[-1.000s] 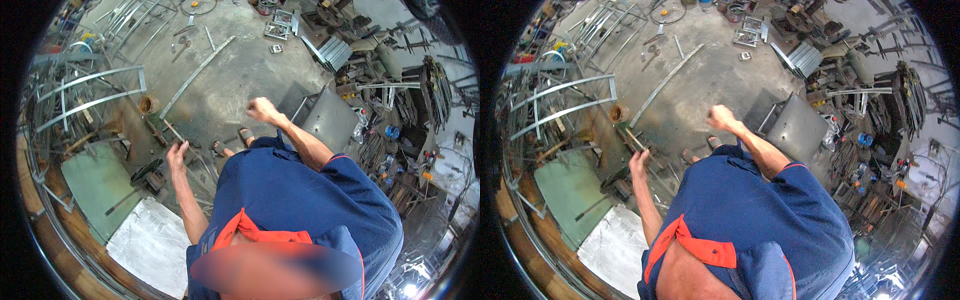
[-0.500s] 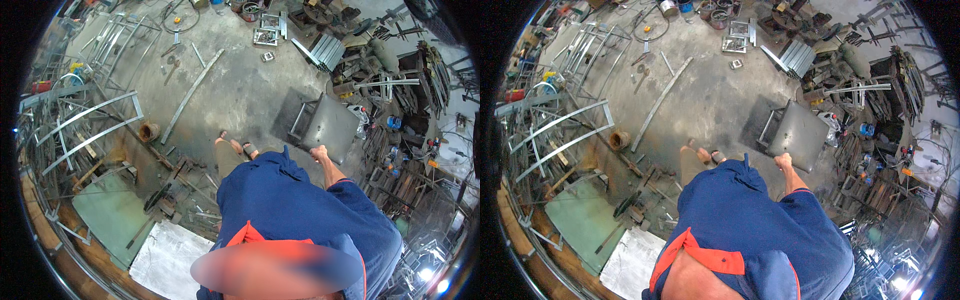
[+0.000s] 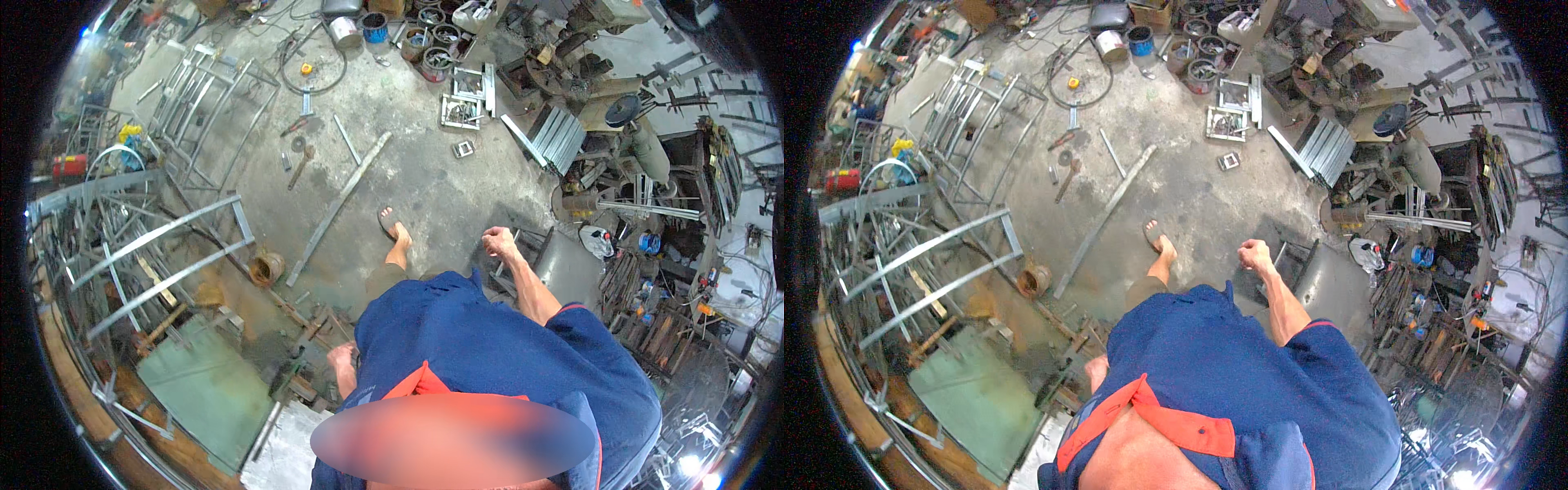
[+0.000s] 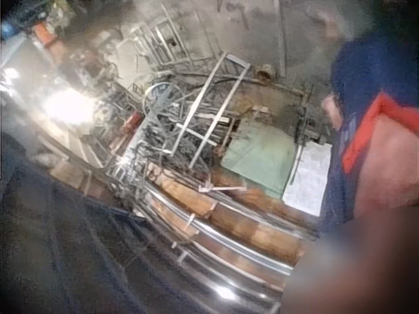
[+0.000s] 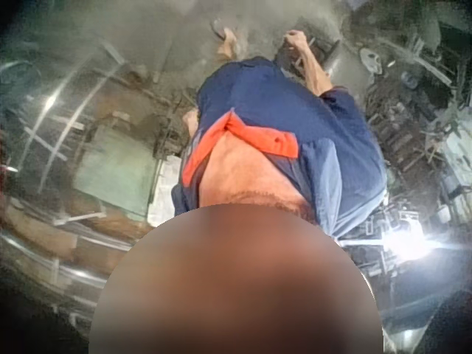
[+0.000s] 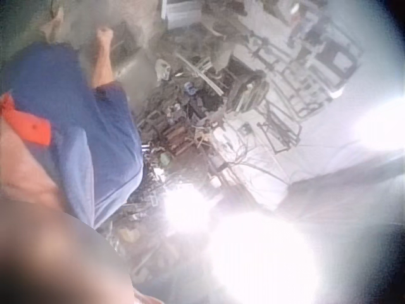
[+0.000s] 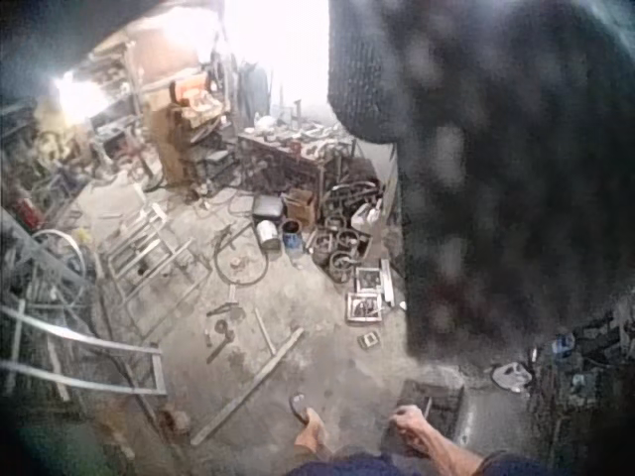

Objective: The person walks through a cluttered workshop, picks up a small metal bar, and kneels on the floor. They then use a tape measure to measure the metal bar multiple times while another person works nearby.

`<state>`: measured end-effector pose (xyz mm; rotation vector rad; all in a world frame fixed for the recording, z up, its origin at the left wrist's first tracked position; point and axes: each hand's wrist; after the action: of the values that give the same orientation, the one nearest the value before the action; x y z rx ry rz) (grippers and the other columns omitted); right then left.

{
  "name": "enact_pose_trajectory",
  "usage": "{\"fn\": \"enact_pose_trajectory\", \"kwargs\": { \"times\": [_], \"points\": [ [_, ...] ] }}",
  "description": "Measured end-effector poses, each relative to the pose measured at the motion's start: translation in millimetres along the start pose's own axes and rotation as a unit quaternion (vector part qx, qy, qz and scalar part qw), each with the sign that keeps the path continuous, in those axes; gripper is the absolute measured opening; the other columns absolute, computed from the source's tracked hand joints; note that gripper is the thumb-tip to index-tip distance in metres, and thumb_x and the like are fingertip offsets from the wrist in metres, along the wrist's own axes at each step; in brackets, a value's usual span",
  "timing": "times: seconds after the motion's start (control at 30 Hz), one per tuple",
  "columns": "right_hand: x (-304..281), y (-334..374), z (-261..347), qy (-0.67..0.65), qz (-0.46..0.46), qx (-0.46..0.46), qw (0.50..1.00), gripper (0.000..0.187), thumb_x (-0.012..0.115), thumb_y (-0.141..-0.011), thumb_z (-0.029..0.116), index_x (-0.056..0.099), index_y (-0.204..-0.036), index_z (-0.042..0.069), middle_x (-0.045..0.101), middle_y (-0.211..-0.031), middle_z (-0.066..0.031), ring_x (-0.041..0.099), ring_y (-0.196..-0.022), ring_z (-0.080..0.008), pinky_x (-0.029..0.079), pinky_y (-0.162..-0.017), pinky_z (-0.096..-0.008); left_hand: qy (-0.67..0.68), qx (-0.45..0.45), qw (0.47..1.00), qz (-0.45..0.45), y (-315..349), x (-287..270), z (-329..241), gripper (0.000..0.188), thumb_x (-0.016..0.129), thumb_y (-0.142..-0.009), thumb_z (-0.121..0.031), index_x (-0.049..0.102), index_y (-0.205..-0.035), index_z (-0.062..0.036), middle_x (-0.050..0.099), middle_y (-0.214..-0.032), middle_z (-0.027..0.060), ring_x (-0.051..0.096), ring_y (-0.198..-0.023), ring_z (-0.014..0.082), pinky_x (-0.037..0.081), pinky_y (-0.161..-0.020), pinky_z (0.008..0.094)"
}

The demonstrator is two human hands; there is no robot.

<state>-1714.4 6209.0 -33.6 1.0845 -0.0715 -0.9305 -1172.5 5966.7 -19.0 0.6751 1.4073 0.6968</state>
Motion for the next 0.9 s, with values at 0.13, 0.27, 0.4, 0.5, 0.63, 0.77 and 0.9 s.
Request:
{"fn": "enact_pose_trajectory", "kwargs": {
  "times": [0.13,0.27,0.4,0.5,0.63,0.77,0.9],
  "points": [
    [-11.8,-30.2,63.2,0.003,-0.016,-0.037,0.999,0.023,0.067,-0.084,0.011,0.068,-0.103,-0.003,0.066,-0.071,-0.0069,0.059,-0.053,-0.0132,0.046,-0.046,-0.0283,0.263,0.033,0.963,-0.057,-80.2,-119.2,-64.5,0.036,0.083,-0.074,-0.022,0.070,-0.089,0.0079,0.071,-0.092,0.0103,0.064,-0.085,0.0226,0.050,-0.079,0.0397],
    [-16.9,-48.7,93.1,-0.113,-0.068,-0.052,0.990,0.017,0.065,-0.086,0.009,0.069,-0.097,-0.003,0.065,-0.071,-0.0062,0.058,-0.053,-0.0128,0.043,-0.043,-0.0281,0.424,0.029,0.901,-0.092,-109.7,-195.8,-132.9,0.046,0.089,-0.069,-0.012,0.068,-0.104,0.0089,0.071,-0.098,0.0147,0.065,-0.090,0.0231,0.051,-0.085,0.0378],
    [-13.1,-43.0,93.0,-0.133,-0.070,0.044,0.988,0.010,0.063,-0.085,0.007,0.066,-0.088,-0.002,0.061,-0.068,-0.0071,0.054,-0.050,-0.0126,0.039,-0.039,-0.0278,0.398,0.023,0.916,-0.052,-118.2,-223.6,-189.1,0.046,0.090,-0.066,-0.013,0.068,-0.102,0.0070,0.071,-0.098,0.0142,0.065,-0.090,0.0232,0.051,-0.086,0.0375],
    [-10.4,-31.8,79.7,-0.161,-0.053,0.096,0.981,0.010,0.061,-0.085,0.008,0.065,-0.079,0.000,0.061,-0.064,-0.0080,0.053,-0.044,-0.0139,0.038,-0.035,-0.0290,0.372,-0.029,0.928,-0.008,-130.3,-209.7,-211.8,0.036,0.089,-0.067,-0.014,0.071,-0.092,0.0039,0.073,-0.092,0.0111,0.066,-0.085,0.0211,0.052,-0.081,0.0366],
    [-9.4,-47.2,84.1,-0.081,-0.041,0.230,0.969,0.018,0.059,-0.077,0.002,0.061,-0.059,0.002,0.055,-0.049,-0.0096,0.051,-0.036,-0.0187,0.036,-0.032,-0.0343,-0.170,0.131,0.972,0.090,-171.0,-184.3,-212.5,0.033,0.066,-0.083,-0.038,0.075,-0.094,-0.0077,0.074,-0.096,0.0142,0.069,-0.089,0.0266,0.054,-0.079,0.0413],
    [-42.1,-98.8,144.1,0.225,0.114,-0.009,0.967,0.019,0.061,-0.081,0.005,0.063,-0.062,0.005,0.061,-0.053,-0.0106,0.056,-0.039,-0.0204,0.043,-0.036,-0.0333,-0.282,0.077,0.950,0.108,-187.0,-165.7,-221.2,0.046,0.047,-0.089,-0.054,0.073,-0.111,-0.0232,0.074,-0.105,0.0101,0.070,-0.097,0.0349,0.053,-0.085,0.0465],
    [-87.6,-208.1,275.7,0.012,0.044,0.199,0.979,0.021,0.060,-0.087,0.013,0.066,-0.069,0.004,0.064,-0.055,-0.0087,0.057,-0.041,-0.0191,0.046,-0.040,-0.0314,-0.155,-0.036,0.979,0.127,-161.2,-180.0,-299.6,0.051,0.049,-0.086,-0.060,0.074,-0.109,-0.0208,0.074,-0.105,0.0103,0.070,-0.098,0.0330,0.053,-0.087,0.0451]
  ]
}}
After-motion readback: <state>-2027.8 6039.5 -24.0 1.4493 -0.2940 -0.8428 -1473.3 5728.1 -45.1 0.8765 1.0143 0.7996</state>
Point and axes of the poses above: each hand's wrist, its own y-axis away from the middle knuckle, its own x-axis out of the palm, z = x × y
